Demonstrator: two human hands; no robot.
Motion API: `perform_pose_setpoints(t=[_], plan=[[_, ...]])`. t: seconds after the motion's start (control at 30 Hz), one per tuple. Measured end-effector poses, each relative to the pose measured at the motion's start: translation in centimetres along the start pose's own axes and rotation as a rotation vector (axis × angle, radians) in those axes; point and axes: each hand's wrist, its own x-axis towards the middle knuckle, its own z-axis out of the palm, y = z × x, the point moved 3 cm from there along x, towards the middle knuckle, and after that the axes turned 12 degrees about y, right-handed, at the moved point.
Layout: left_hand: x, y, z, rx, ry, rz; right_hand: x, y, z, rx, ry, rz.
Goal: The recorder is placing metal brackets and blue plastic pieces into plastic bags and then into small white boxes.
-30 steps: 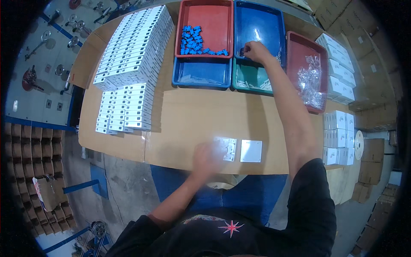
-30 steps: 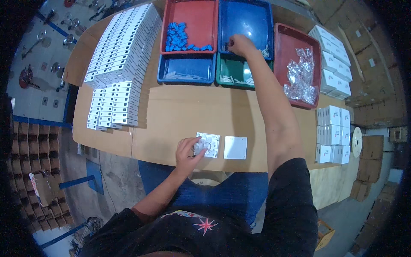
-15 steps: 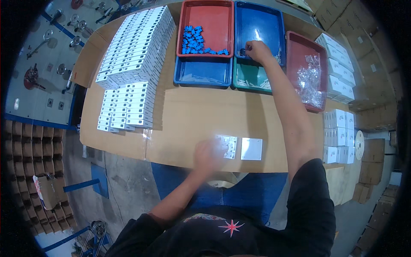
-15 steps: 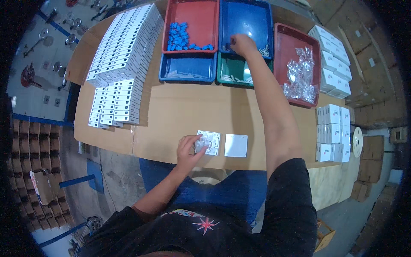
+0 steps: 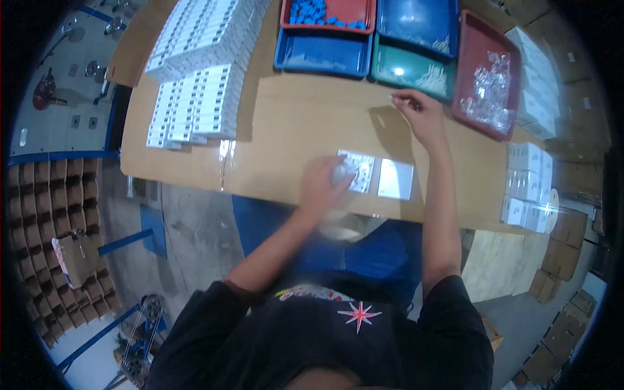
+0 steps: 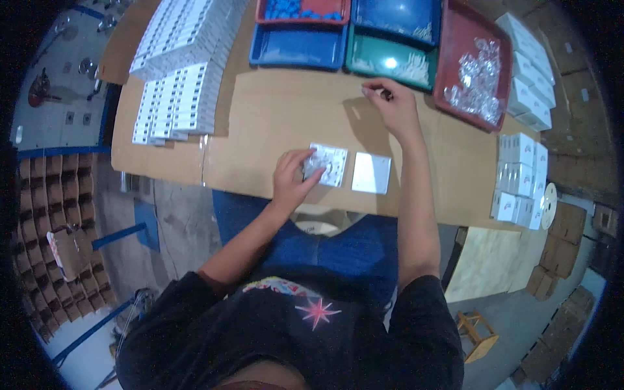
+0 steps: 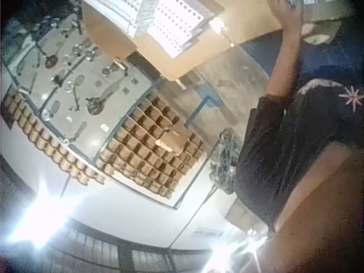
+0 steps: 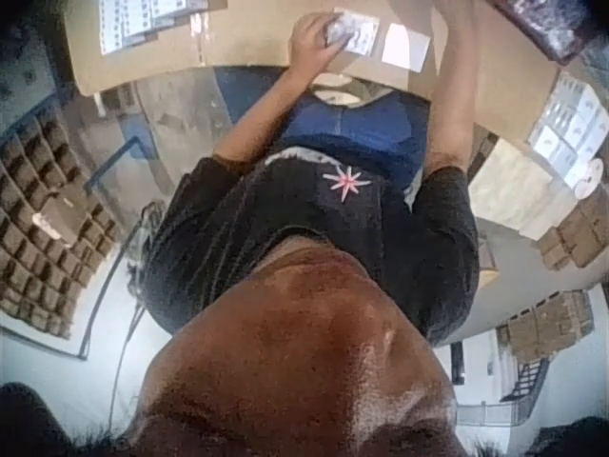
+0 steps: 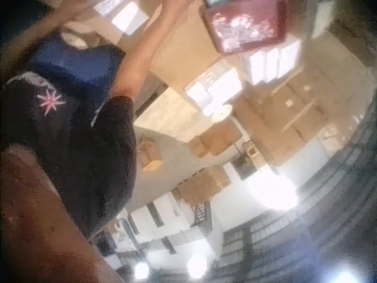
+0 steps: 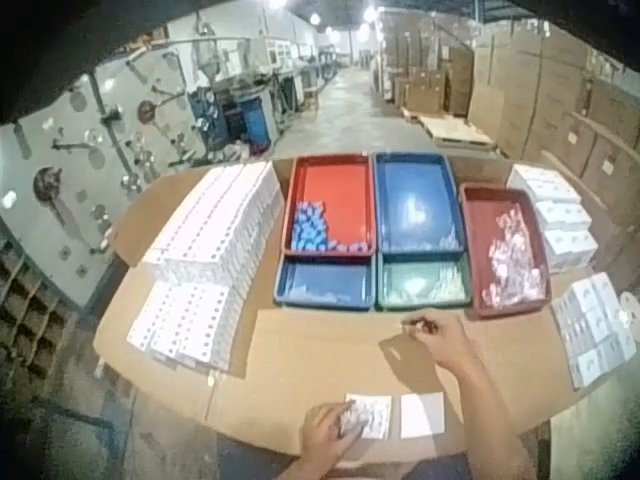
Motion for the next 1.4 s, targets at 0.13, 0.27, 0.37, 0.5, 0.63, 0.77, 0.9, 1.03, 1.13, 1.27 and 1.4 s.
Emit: perform_pose_setpoints(t=[0.13,0.27,0.37,0.5,0.63,0.77,0.9,1.03,1.13,1.27,1.4], plan=[[0.2,0.2,0.0,-0.034,0.006,0.030,-8.3,-0.2,1.3,0.190,-0.076,0.129],[0.2,-0.3,0.1,-0.047,0.038,0.090,-12.1,-2.7,2.8,0.172,-0.108,0.189],[0.2,-0.4,0.0,-0.051,0.048,0.111,-12.6,-3.2,3.2,0.122,-0.117,0.193],[0.0,-0.4,0.0,-0.060,0.048,0.111,-12.8,-3.6,3.4,0.110,-0.137,0.164],[0.0,0.0,-0.2,-0.066,0.039,0.105,-13.1,-4.5,3.7,0.087,-0.119,0.096],[0.0,-0.1,-0.3,-0.068,0.042,0.104,-13.4,-4.6,4.4,0.073,-0.112,0.056],[0.0,0.1,-0.5,-0.096,0.063,0.105,-13.5,-4.5,4.6,0.067,-0.126,0.014],[0.0,0.0,-0.4,-0.117,0.063,0.064,-13.5,-3.9,4.8,0.084,-0.189,0.036],[0.1,0.1,-0.4,-0.089,0.070,0.093,-13.5,-3.4,4.8,0.130,-0.227,0.048],[0.0,-0.3,-0.3,-0.087,0.064,0.098,-13.5,-2.8,5.0,0.238,-0.317,0.143],[0.0,-0.4,-0.3,-0.096,0.062,0.111,-13.4,-2.8,5.2,0.176,-0.390,0.129]])
